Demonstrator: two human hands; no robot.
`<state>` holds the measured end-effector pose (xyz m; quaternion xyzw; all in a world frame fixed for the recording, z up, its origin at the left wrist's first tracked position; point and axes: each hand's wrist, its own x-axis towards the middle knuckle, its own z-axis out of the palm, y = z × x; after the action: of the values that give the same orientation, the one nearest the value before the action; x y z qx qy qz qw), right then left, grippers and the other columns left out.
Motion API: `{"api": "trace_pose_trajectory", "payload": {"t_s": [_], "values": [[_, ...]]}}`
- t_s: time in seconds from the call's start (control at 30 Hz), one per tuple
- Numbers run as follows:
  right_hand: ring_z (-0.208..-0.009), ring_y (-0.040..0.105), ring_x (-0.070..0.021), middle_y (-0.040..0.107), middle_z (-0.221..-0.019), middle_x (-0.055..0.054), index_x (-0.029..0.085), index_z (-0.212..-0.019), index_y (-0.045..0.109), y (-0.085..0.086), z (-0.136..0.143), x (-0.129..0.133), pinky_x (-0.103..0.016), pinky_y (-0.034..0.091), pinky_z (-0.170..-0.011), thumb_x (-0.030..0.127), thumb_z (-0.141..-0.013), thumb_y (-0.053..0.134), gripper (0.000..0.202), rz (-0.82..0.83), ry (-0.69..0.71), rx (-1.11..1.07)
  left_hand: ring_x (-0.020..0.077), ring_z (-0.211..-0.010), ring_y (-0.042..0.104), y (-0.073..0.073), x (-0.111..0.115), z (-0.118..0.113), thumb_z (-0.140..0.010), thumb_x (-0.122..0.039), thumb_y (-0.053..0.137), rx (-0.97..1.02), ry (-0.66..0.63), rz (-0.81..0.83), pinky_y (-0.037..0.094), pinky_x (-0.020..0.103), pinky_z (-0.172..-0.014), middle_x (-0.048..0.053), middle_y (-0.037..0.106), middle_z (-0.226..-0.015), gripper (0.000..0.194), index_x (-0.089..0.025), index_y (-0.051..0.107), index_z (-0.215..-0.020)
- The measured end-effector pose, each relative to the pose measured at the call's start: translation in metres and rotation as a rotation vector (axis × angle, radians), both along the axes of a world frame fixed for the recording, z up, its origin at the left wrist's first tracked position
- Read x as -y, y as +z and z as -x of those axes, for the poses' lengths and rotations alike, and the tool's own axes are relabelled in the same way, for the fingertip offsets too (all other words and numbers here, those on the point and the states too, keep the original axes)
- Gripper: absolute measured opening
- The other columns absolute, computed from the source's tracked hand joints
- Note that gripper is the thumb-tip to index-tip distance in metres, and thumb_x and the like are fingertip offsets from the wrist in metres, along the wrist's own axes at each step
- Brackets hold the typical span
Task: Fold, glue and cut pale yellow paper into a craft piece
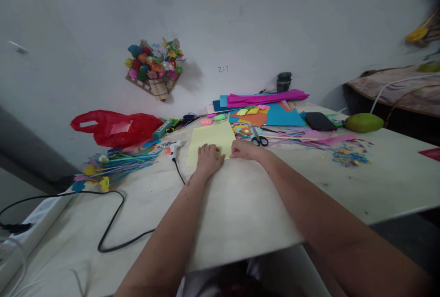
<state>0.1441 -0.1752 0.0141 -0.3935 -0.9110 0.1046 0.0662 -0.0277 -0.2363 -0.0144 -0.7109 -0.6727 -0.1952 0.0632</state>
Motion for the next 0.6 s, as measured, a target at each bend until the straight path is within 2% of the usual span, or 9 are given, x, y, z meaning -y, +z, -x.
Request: {"api": "trace_pose_trajectory", "payload": {"t_s": [0.37,0.6], "values": [[-0.061,0.055,-0.0108,0.065,-0.068,-0.004,0.012,-0.081,0.069,0.0095,-0.0059,0.0048,-0.018,0.032,-0.052,0.031,-0.073,0.059,0.022,0.085,-0.018,0.029,0.0272,-0.121,0.035,0.0016,-0.0003,0.0002,-0.076,-0.041,0.053,0.042,0.007,0.031,0.020,0.045,-0.104,0.006,0.055,-0.117,0.030,-0.023,0.054,-0.100],[-0.060,0.053,-0.0101,0.064,-0.067,-0.002,0.012,-0.078,0.069,0.0093,-0.0094,0.0027,-0.018,0.032,-0.053,0.027,-0.071,0.058,0.020,0.076,-0.007,0.005,0.0261,-0.121,0.035,0.0014,-0.0003,0.0004,-0.076,-0.043,0.052,0.052,0.011,0.042,0.020,0.044,-0.104,0.004,0.055,-0.117,0.031,-0.023,0.054,-0.100]]}}
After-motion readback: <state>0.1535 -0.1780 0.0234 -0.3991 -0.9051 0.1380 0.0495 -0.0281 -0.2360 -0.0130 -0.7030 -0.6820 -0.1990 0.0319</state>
